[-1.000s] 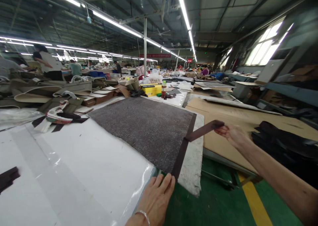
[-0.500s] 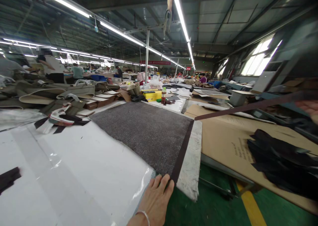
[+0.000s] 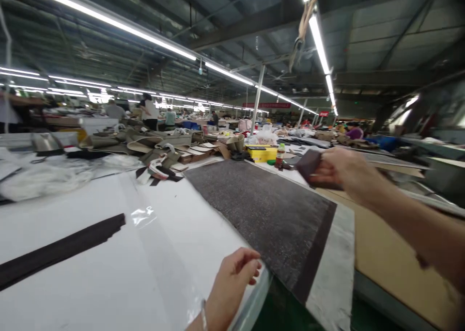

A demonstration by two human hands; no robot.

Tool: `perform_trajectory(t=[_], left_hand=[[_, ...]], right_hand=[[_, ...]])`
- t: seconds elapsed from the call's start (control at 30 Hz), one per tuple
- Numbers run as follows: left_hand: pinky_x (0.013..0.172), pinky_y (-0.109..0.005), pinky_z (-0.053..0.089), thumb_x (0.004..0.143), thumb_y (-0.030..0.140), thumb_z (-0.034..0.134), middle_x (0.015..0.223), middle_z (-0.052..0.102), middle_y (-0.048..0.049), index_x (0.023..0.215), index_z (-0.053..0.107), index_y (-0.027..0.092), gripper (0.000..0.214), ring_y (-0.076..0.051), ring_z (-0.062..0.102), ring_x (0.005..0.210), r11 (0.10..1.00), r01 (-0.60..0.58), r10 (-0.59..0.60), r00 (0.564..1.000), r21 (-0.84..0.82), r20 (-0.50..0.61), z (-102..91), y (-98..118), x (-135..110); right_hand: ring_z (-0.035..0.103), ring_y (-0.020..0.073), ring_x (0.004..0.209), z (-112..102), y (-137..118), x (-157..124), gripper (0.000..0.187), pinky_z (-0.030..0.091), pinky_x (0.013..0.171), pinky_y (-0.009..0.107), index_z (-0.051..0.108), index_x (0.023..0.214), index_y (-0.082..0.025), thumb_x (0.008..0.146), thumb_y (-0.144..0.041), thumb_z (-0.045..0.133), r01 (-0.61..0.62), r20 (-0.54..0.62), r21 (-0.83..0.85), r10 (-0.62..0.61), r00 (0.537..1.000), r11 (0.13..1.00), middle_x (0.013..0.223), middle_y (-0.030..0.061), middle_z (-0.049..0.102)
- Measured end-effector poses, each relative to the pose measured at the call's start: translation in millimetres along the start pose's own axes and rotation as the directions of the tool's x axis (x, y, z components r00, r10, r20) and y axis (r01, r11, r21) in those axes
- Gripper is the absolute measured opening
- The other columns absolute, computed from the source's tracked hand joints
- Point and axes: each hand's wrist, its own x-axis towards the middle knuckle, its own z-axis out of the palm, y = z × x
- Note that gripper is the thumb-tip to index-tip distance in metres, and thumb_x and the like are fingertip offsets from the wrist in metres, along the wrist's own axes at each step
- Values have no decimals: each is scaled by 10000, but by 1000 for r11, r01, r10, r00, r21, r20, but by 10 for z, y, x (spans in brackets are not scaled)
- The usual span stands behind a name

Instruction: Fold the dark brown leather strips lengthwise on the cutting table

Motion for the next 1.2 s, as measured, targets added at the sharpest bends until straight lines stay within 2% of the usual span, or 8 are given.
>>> perform_trajectory(t=[0.13,0.2,0.4,0.53,0.73,1.0,1.07,1.2], left_hand=[[868,-351,438,850,488,570,992,634,-112,979,596,125,387,-203,586,923,952,0,-70,974,-305,-217,-622,356,-473],[887,-369,431,834,527,591,992,630,-118,958,600,119,427,-211,584,930,933,7,-124,945,-360,-303,-881,400,-777],[777,-310,459,793,542,637,883,593,-43,849,578,156,394,-191,563,895,925,-8,-227,790,-379,-570,-1379,277,-1689],[722,-292,473,770,477,666,804,581,-13,787,561,169,326,-180,565,830,918,26,-319,639,-395,-700,-1591,190,-2262],[730,-325,505,672,228,608,896,659,-66,920,592,144,261,-200,615,827,932,85,-341,534,-352,-774,-1845,75,-2920],[599,-281,467,642,163,512,709,657,-36,916,570,144,281,-163,594,629,969,243,-155,457,-44,-876,-2071,51,-3391],[626,-269,450,686,144,496,710,645,-17,900,595,155,237,-152,581,654,951,299,-86,503,80,-860,-2079,158,-3461],[667,-255,424,769,153,484,723,628,6,865,639,175,184,-139,562,701,915,334,-22,602,227,-798,-2110,439,-3531]], right_hand=[[617,165,549,1341,83,-782,109,485,515,258,503,772,-186,845,-156,427,-10,410,19,1,912,1000,623,28,624],[608,169,564,1901,91,-1277,108,461,524,258,465,826,-214,882,-195,375,182,540,-49,-127,832,982,635,20,610],[629,187,618,2997,27,-2721,213,396,523,257,430,928,-203,974,-286,239,293,699,117,-288,655,949,705,36,624],[628,214,758,3389,-64,-3385,212,450,636,298,458,956,-207,957,-235,247,384,605,304,-488,629,872,832,66,627],[629,195,942,3615,-143,-3918,264,504,785,301,426,1162,-213,934,-183,298,243,677,455,-510,530,857,1044,82,632],[538,229,1110,3737,-471,-3647,302,442,948,394,490,1200,-208,915,-235,392,212,745,529,-570,346,821,1175,106,574],[487,253,1156,3799,-680,-3452,301,383,997,435,533,1173,-208,885,-277,477,176,797,528,-556,237,831,1218,106,549],[575,184,920,3957,-1020,-3210,247,448,855,328,602,1052,-180,877,-336,526,-251,834,410,-472,-286,877,1002,58,630]])
